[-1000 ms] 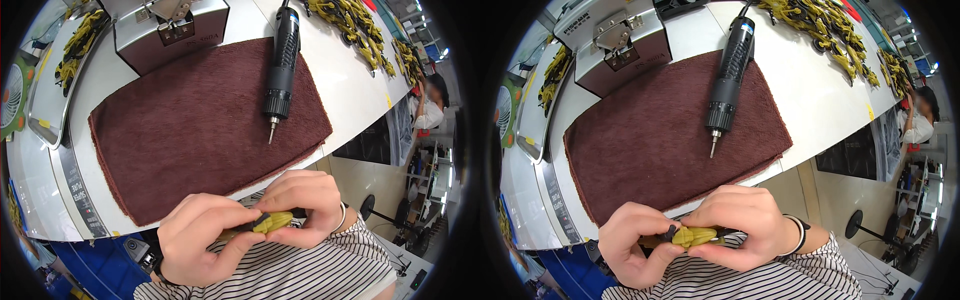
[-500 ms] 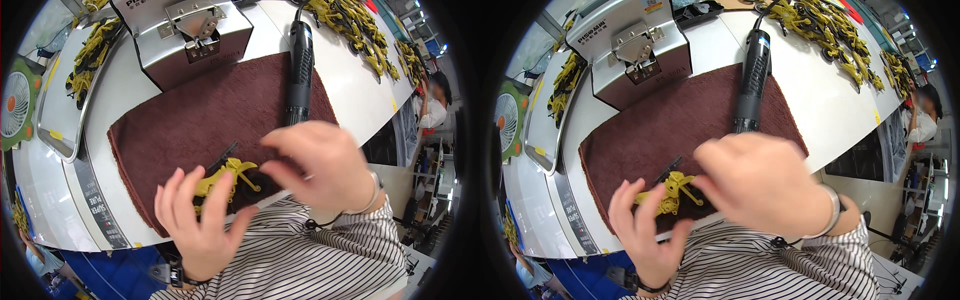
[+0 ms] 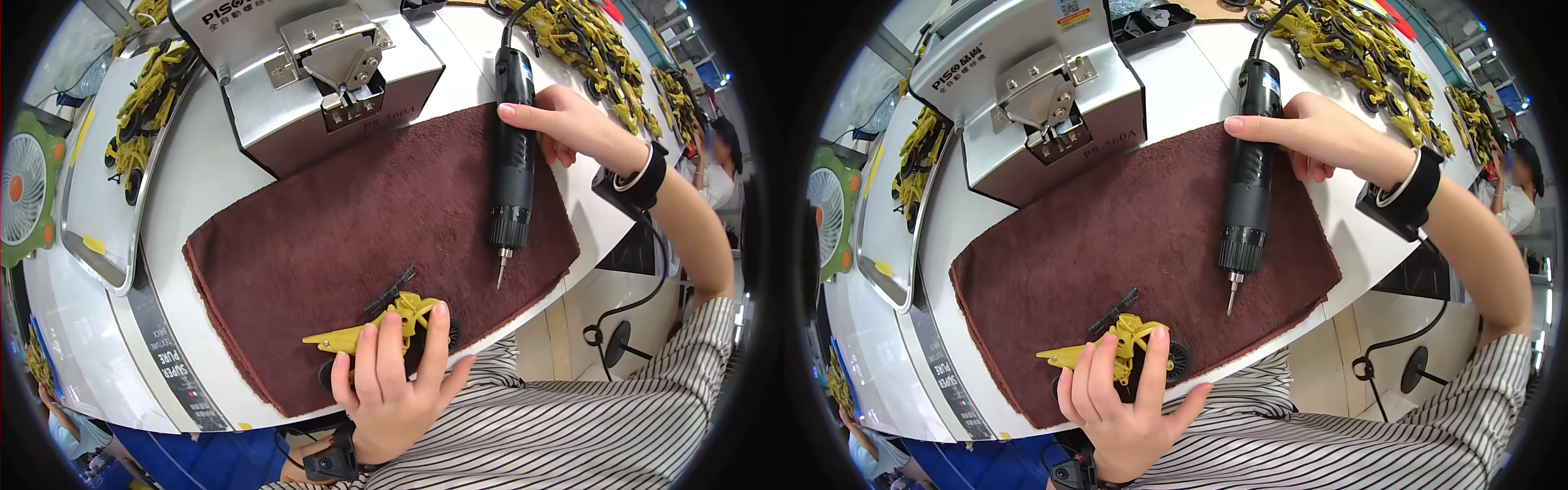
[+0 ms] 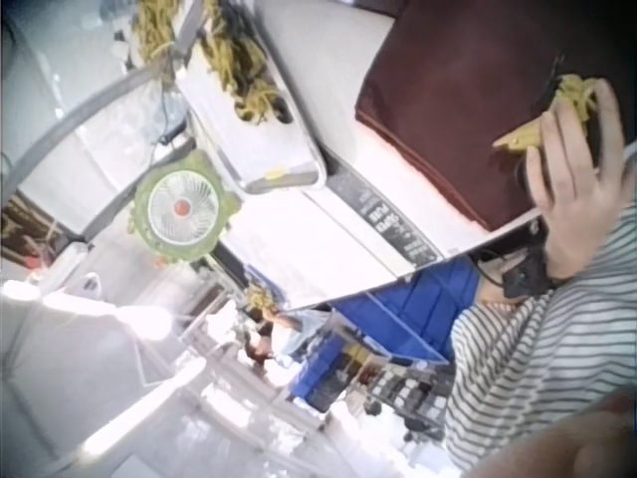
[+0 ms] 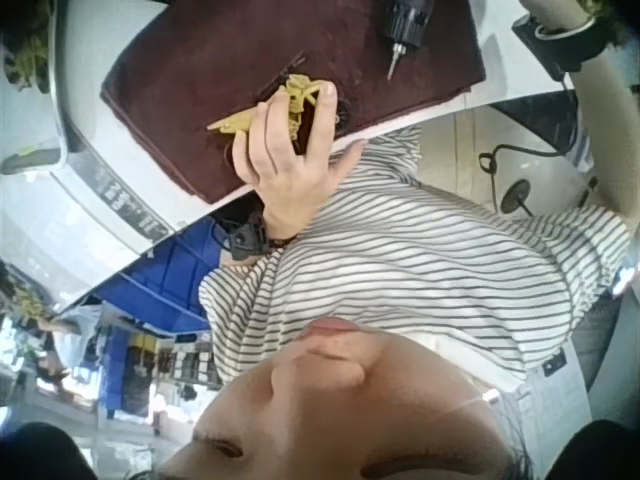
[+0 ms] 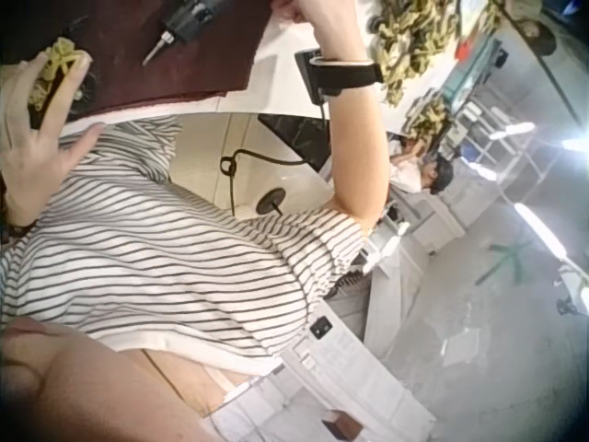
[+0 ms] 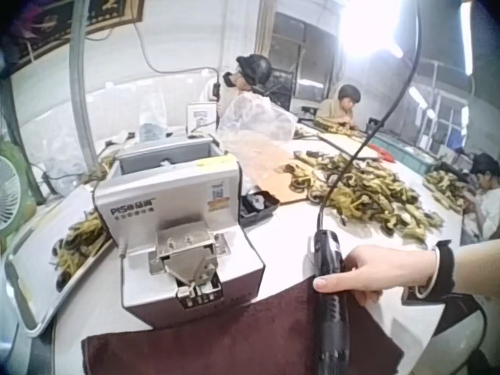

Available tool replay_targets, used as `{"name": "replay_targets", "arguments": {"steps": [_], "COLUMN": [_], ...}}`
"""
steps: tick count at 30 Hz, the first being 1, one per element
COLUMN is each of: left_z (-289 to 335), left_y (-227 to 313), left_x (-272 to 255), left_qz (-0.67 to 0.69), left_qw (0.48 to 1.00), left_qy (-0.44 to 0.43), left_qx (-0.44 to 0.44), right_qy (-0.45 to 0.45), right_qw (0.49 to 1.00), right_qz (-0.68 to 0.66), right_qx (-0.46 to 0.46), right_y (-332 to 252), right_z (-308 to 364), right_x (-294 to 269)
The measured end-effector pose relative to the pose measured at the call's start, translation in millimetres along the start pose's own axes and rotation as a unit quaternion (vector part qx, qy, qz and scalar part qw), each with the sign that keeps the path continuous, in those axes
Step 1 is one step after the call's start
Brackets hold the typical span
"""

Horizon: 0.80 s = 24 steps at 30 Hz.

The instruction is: Assemble small yellow toy motorcycles using an electric screwdriver.

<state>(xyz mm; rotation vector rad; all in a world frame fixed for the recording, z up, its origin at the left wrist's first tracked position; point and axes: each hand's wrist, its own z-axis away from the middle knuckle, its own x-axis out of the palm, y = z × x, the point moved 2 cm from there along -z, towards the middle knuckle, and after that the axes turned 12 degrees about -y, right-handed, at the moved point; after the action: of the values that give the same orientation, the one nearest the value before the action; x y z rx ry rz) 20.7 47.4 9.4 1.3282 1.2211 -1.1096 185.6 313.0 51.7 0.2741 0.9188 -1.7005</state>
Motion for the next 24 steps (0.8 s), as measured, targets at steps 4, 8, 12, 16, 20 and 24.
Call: {"name": "replay_targets", "arguments": {"steps": [4, 8, 12, 16, 20, 24], "left_z": [-2.3, -3.5, -6.9, -9.2, -8.8, -7.9], "left_y": [-4.6, -4.6, -5.1, -2.5, -0.2, -8.2], "left_x": [0.4, 3.3, 1.6, 3.8, 4.5, 4.1], "left_qz": [0.038, 0.049, 0.058, 0.047, 0.061, 0.080], "left_qw": [0.999, 0.998, 0.997, 0.997, 0.996, 0.995], "left_qy": [0.004, 0.028, 0.028, 0.046, 0.055, 0.033], "left_qx": [0.000, -0.015, -0.030, -0.031, -0.038, -0.049], "right_qy": [-0.016, 0.013, 0.025, 0.027, 0.038, 0.002], "right_qw": [0.999, 0.999, 0.973, 0.823, 0.778, 0.707], "right_qz": [0.038, -0.043, -0.209, -0.527, -0.554, -0.535], "right_qx": [-0.002, -0.017, -0.094, -0.209, -0.295, -0.463], "right_y": [-12.5, -14.1, -15.8, -13.3, -23.8, -59.4], "right_z": [2.6, 6.6, 19.6, 39.7, 65.9, 89.5], "right_x": [0.9, 9.9, 24.1, 41.8, 39.0, 16.3]}}
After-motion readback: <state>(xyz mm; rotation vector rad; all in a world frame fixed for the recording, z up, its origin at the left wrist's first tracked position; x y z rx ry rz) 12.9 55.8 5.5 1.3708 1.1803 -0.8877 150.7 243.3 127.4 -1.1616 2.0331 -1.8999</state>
